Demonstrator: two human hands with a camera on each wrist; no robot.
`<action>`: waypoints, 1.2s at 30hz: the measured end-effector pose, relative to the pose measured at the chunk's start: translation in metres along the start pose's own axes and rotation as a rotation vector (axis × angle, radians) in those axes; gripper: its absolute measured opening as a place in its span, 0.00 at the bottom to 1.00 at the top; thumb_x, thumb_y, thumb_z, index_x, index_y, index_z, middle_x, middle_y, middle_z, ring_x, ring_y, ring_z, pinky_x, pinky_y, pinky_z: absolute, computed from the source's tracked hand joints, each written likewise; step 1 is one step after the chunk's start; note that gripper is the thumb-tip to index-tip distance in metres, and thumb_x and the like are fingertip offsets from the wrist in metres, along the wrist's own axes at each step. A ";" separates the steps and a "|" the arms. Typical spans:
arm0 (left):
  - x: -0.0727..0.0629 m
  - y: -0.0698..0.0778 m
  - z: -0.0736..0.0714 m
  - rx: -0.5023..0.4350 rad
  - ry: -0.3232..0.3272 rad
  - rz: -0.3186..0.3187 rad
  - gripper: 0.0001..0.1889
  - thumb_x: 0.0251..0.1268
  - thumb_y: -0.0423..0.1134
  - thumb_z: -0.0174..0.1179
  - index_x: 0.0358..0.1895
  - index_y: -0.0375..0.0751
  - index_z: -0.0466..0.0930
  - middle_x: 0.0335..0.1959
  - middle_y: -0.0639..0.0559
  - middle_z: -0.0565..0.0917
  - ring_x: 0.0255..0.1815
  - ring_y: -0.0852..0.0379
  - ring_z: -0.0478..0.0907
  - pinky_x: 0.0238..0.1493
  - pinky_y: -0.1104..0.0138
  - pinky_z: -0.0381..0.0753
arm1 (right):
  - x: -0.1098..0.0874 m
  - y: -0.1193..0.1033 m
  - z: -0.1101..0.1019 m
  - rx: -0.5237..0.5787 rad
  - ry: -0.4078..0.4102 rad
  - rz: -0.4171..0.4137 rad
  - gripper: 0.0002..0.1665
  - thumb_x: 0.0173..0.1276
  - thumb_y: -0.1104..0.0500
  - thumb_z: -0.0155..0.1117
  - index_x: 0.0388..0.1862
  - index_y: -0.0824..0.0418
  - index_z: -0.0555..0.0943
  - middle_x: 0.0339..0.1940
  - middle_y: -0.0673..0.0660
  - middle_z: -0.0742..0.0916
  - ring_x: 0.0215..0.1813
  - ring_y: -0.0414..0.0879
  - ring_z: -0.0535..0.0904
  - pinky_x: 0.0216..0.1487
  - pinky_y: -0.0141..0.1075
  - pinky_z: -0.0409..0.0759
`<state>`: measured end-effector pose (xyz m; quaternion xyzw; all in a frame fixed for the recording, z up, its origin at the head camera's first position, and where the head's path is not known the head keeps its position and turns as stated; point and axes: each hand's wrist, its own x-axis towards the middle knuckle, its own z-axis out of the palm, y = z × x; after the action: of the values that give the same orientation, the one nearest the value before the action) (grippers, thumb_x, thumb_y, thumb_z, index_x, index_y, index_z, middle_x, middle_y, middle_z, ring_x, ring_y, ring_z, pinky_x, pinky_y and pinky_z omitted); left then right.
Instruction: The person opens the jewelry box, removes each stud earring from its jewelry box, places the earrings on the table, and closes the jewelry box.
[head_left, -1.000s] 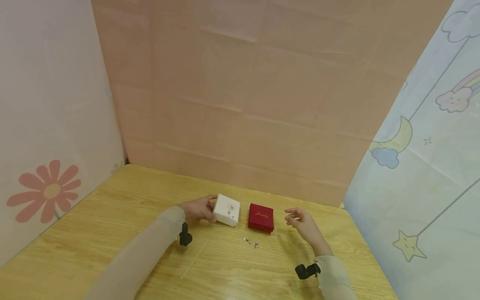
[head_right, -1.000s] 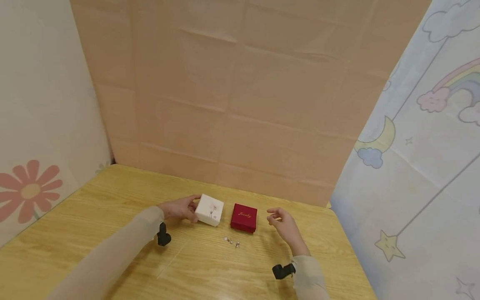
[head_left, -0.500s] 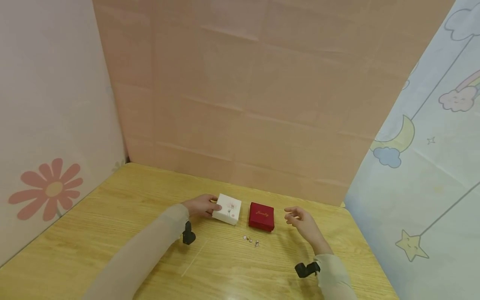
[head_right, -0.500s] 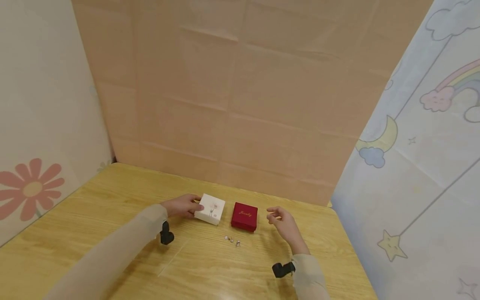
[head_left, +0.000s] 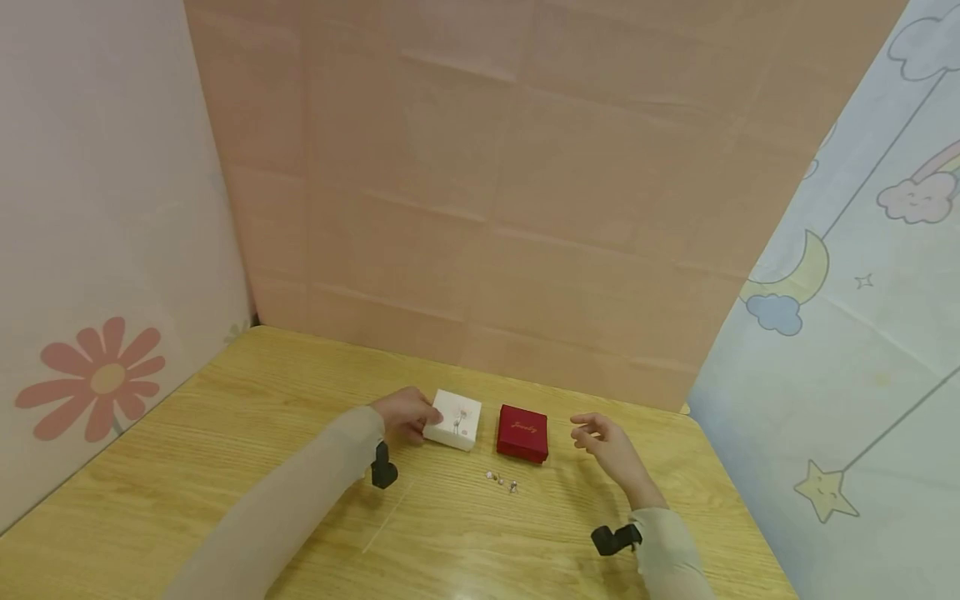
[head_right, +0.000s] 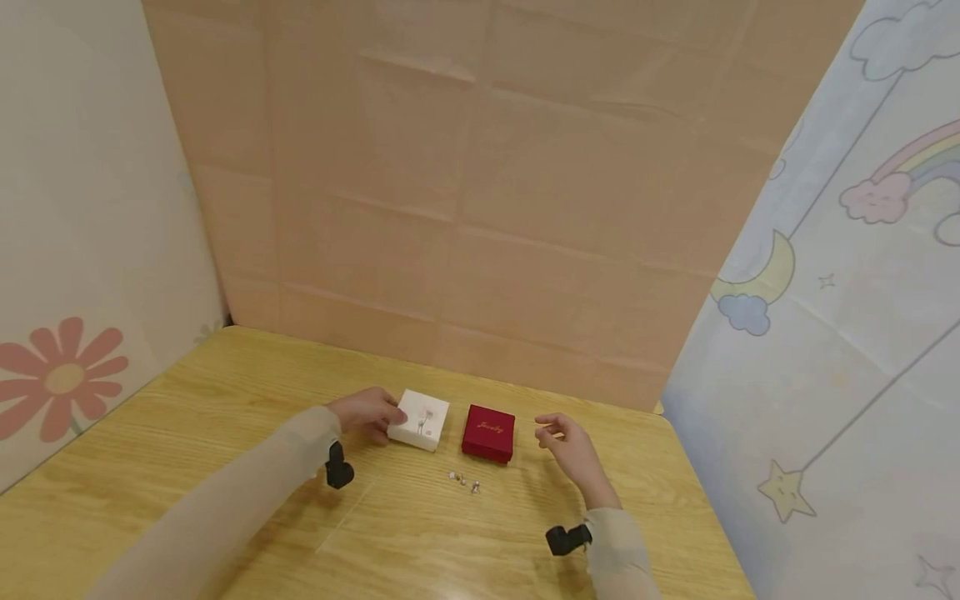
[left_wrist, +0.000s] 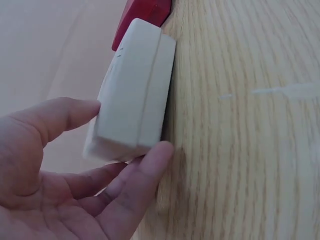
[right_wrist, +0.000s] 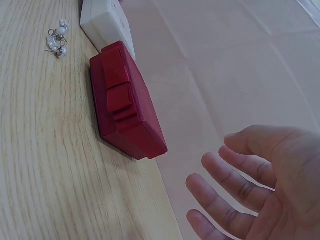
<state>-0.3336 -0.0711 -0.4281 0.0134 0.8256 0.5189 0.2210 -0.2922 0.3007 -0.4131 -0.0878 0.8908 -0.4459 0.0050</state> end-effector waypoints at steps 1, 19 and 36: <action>-0.001 0.001 0.000 -0.001 0.004 -0.006 0.15 0.61 0.35 0.62 0.48 0.28 0.80 0.35 0.44 0.83 0.32 0.54 0.80 0.32 0.64 0.84 | 0.000 0.000 0.000 0.002 0.000 0.001 0.18 0.74 0.58 0.56 0.59 0.61 0.76 0.46 0.63 0.83 0.45 0.51 0.82 0.50 0.42 0.79; -0.006 0.003 0.000 -0.007 -0.010 -0.013 0.17 0.62 0.33 0.61 0.50 0.25 0.77 0.36 0.43 0.83 0.34 0.53 0.81 0.37 0.63 0.85 | 0.003 0.000 0.002 -0.002 -0.002 0.005 0.17 0.74 0.59 0.56 0.59 0.62 0.76 0.46 0.65 0.83 0.45 0.52 0.82 0.49 0.39 0.78; -0.005 0.010 -0.014 0.148 0.024 0.056 0.10 0.70 0.39 0.55 0.38 0.34 0.78 0.18 0.53 0.66 0.20 0.58 0.62 0.24 0.67 0.66 | -0.001 -0.003 0.003 0.015 -0.022 -0.013 0.19 0.74 0.59 0.55 0.60 0.68 0.74 0.45 0.66 0.83 0.44 0.55 0.82 0.46 0.38 0.78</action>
<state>-0.3360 -0.0798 -0.4126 0.0465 0.8636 0.4627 0.1950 -0.2903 0.2967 -0.4132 -0.0985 0.8867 -0.4516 0.0123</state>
